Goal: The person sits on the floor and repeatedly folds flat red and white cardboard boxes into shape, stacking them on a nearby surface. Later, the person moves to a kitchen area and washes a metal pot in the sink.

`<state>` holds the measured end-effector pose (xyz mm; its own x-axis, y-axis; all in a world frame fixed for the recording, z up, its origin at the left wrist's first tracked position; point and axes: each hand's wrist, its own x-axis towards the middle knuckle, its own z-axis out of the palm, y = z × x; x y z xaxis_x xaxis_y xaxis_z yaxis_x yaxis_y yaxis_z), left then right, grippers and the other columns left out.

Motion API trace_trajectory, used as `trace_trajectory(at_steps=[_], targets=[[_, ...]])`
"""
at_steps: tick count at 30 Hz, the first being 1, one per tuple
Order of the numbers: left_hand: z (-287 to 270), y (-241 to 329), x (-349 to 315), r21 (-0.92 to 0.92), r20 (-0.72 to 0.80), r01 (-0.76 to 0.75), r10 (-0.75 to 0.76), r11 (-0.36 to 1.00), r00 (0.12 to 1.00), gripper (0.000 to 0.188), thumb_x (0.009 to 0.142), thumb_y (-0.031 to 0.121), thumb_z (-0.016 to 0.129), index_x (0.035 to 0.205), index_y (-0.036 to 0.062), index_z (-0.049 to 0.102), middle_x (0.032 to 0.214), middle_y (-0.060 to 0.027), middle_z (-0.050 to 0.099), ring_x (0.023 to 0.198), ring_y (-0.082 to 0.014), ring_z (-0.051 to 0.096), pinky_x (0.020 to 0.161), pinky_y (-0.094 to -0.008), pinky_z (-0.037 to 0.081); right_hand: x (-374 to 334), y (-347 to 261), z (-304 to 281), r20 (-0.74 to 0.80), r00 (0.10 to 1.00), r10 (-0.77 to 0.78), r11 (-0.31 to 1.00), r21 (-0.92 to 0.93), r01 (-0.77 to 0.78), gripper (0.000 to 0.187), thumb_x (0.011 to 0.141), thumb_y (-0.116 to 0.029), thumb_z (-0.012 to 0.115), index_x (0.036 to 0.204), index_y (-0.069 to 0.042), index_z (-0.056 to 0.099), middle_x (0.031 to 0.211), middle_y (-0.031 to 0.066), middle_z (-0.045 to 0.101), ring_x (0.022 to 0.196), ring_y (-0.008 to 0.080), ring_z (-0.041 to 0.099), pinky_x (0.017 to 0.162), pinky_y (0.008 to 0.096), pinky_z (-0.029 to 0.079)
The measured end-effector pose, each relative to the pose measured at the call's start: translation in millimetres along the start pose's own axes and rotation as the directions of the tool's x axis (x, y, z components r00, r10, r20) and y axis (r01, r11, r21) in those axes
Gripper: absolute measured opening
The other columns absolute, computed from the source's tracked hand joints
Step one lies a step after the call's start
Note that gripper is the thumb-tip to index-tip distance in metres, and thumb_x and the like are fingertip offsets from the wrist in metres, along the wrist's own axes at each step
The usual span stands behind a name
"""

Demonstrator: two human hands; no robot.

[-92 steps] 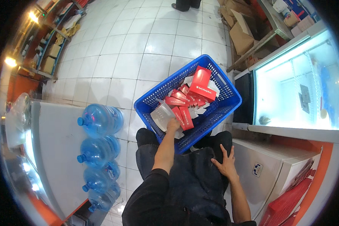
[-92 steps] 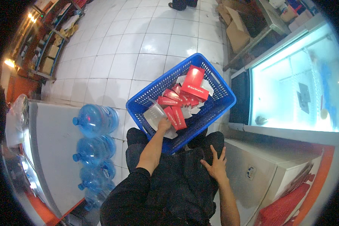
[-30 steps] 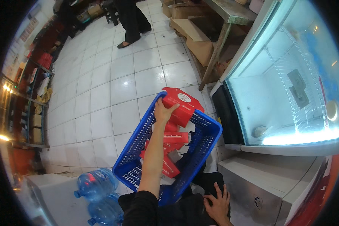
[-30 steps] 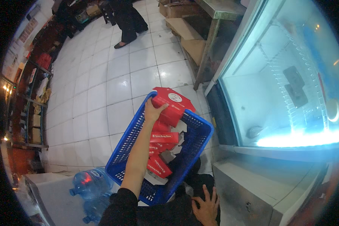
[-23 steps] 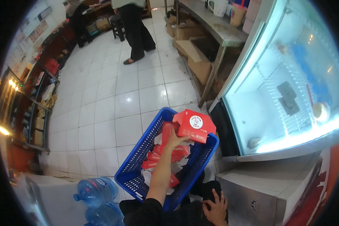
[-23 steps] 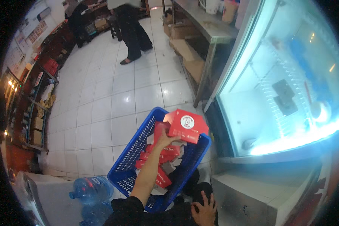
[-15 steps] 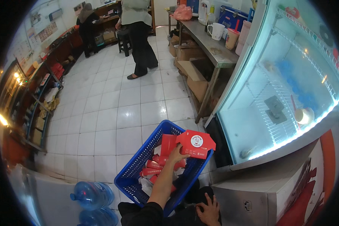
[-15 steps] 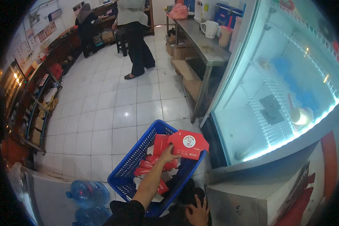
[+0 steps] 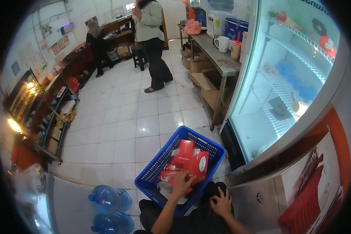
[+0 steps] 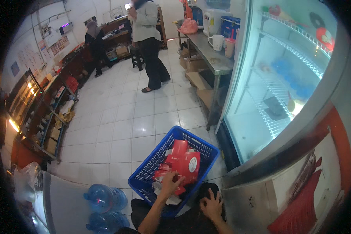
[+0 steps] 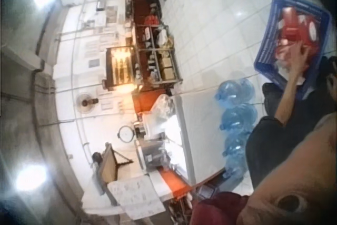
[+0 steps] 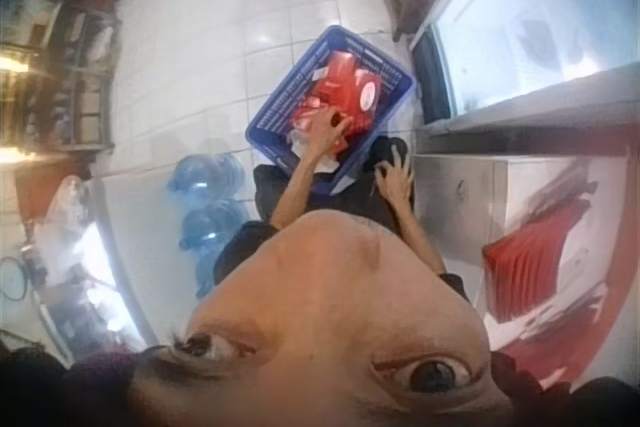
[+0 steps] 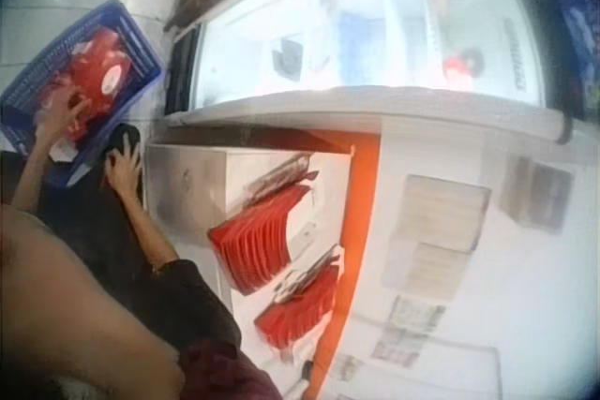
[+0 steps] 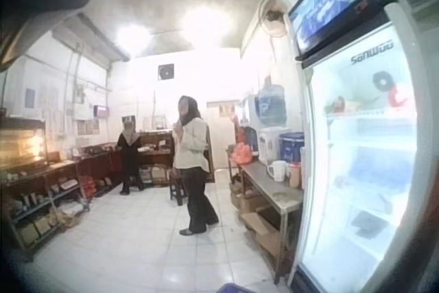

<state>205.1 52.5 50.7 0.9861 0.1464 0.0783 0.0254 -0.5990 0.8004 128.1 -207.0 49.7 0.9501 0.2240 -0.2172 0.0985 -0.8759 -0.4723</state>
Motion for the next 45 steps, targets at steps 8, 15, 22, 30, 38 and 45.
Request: trace_trajectory(at_steps=[8,15,22,30,38,45], targets=[[-51,64,-148,0.018,0.151,0.014,-0.016,1.0,0.988,0.077,0.076,0.045,0.087,0.129,0.0004,0.055,0.122,-0.0237,0.058,0.111,-0.039,0.062,0.094,-0.0448,0.051,-6,-11,11,0.049,0.996,-0.069,0.998,0.011,0.069,0.029,0.09,-0.038,0.067,0.111,-0.021,0.075,0.164,0.0114,0.034,0.15,0.0505,0.022,0.115,0.0729,0.022],[-35,66,-192,0.069,0.189,-0.014,0.001,0.998,0.982,0.071,0.078,0.032,0.084,0.134,0.0021,0.053,0.121,-0.023,0.063,0.11,-0.0406,0.065,0.092,-0.0441,0.052,-8,-14,7,0.082,0.992,-0.096,0.994,0.053,0.092,0.031,0.093,-0.039,0.065,0.117,-0.021,0.074,0.164,0.0122,0.035,0.15,0.051,0.023,0.116,0.0733,0.02],[-39,83,-195,0.135,0.229,-0.061,0.029,0.989,0.973,0.07,0.08,0.031,0.082,0.136,0.0035,0.052,0.121,-0.0206,0.066,0.11,-0.0383,0.066,0.09,-0.0434,0.054,-23,-8,2,0.006,0.991,-0.136,0.978,0.162,0.133,0.034,0.098,-0.038,0.061,0.124,-0.019,0.07,0.152,0.0135,0.051,0.148,0.0465,0.031,0.12,0.0647,0.02],[-33,81,-197,0.105,0.194,-0.072,0.05,0.992,0.98,0.07,0.08,0.032,0.082,0.136,0.0033,0.052,0.122,-0.0214,0.066,0.11,-0.0381,0.067,0.09,-0.043,0.054,-43,-1,-2,-0.017,0.975,-0.223,0.956,0.193,0.222,0.034,0.098,-0.034,0.062,0.124,-0.014,0.069,0.148,0.0124,0.055,0.147,0.0437,0.034,0.12,0.0637,0.019],[-36,80,-198,0.078,0.225,-0.039,0.021,0.996,0.974,0.072,0.079,0.033,0.083,0.136,0.0026,0.052,0.125,-0.0216,0.065,0.112,-0.0381,0.066,0.092,-0.0425,0.054,-40,0,1,0.004,0.966,-0.258,0.962,0.089,0.256,0.032,0.095,-0.032,0.064,0.121,-0.016,0.07,0.148,0.0108,0.056,0.148,0.0423,0.033,0.12,0.0652,0.019],[-38,74,-203,0.053,0.221,-0.034,0.021,0.998,0.975,0.072,0.079,0.032,0.082,0.137,0.0018,0.051,0.127,-0.0222,0.064,0.114,-0.0385,0.065,0.094,-0.0425,0.053,-40,1,2,0.034,0.969,-0.243,0.968,0.067,0.241,0.029,0.095,-0.032,0.064,0.118,-0.018,0.073,0.147,0.0084,0.056,0.149,0.0398,0.033,0.12,0.0659,0.019]])
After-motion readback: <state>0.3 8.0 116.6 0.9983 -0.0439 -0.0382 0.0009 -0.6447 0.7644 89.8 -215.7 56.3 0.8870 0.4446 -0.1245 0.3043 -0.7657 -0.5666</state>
